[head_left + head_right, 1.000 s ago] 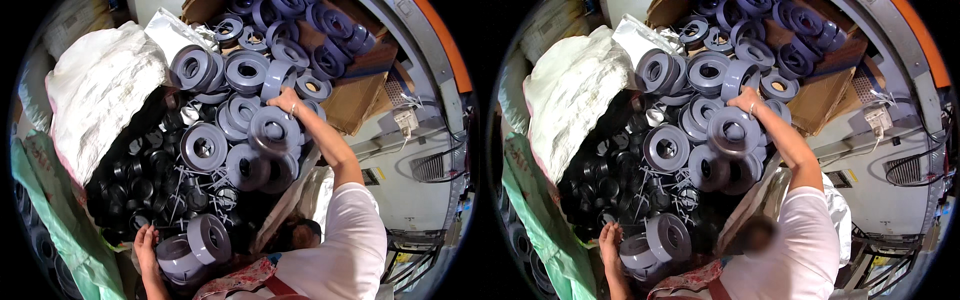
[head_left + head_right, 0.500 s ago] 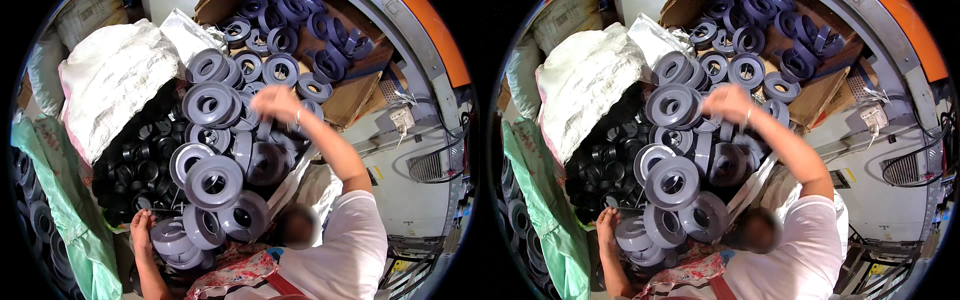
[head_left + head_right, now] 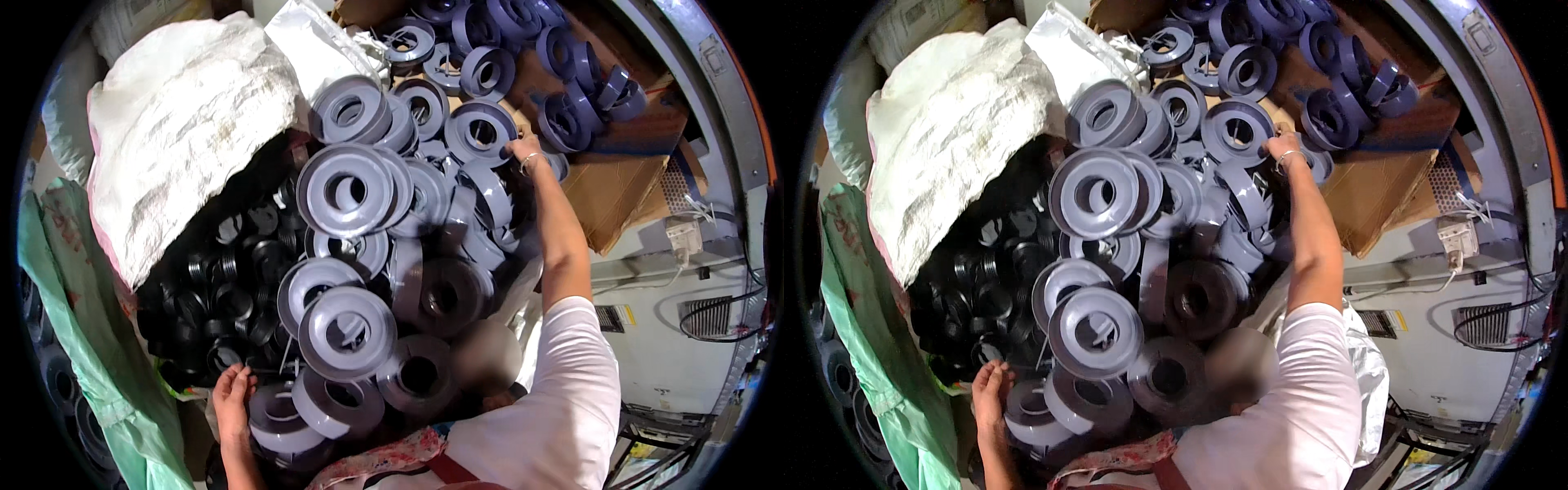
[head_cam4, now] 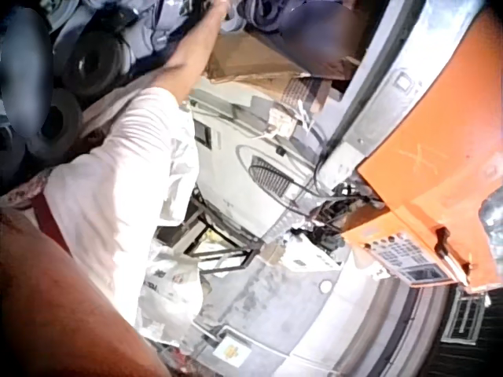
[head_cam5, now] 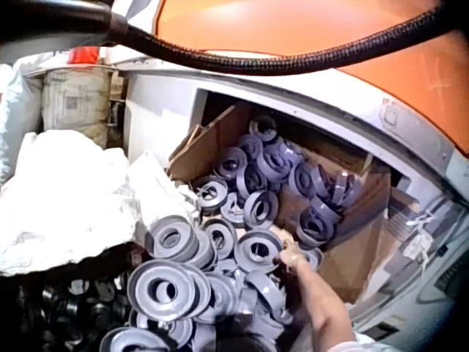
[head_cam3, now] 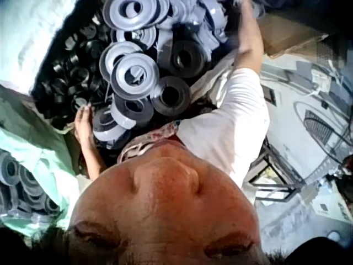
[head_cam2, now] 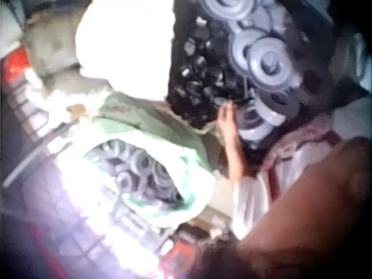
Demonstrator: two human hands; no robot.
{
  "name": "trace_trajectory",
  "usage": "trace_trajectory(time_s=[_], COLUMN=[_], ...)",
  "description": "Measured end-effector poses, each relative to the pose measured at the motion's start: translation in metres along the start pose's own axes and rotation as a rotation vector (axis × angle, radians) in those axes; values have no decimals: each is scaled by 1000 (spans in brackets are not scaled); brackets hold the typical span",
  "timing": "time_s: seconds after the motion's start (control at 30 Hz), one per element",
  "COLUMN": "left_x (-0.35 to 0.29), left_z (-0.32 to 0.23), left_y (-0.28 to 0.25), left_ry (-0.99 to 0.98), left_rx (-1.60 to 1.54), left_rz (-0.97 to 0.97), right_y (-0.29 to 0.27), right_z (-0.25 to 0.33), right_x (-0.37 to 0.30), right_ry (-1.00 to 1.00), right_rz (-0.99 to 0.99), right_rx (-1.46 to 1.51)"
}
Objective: The person picks up a gray plastic base and a black ring from separate bags, aligns the ring inside the base, and presses it into place.
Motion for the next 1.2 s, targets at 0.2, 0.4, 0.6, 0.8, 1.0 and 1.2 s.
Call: trace_trajectory(time_s=[0.2,0.4,0.6,0.8,1.0,1.2], left_x=[-18,-39,-43,-45,-53,-93], left_z=[-13,-12,7,13,13,29], left_y=[14,14,1,-25,-54,-31], left_ry=[98,226,287,334,599,767], left_rx=[482,1015,1035,895,828,884], left_rz=[19,79,184,39,-229,340], right_y=[35,45,90,108,63,78], right_z=[37,162,236,250,287,301], right_x=[-80,-163,-232,-304,-374,-474], right_ry=[-233,-333,-501,-381,-452,-740], right_rz=[-114,13,155,227,270,453], right_rx=[2,94,-6,26,-40,263])
Point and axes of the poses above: each hand's wrist, its own x-axis towards the middle knuckle, its own y-axis out of the palm, z = x × y, the point moved 5 cm from there along x, towards the middle knuckle, and after that the axes turned 10 degrees about -y, right-handed, at the moved point
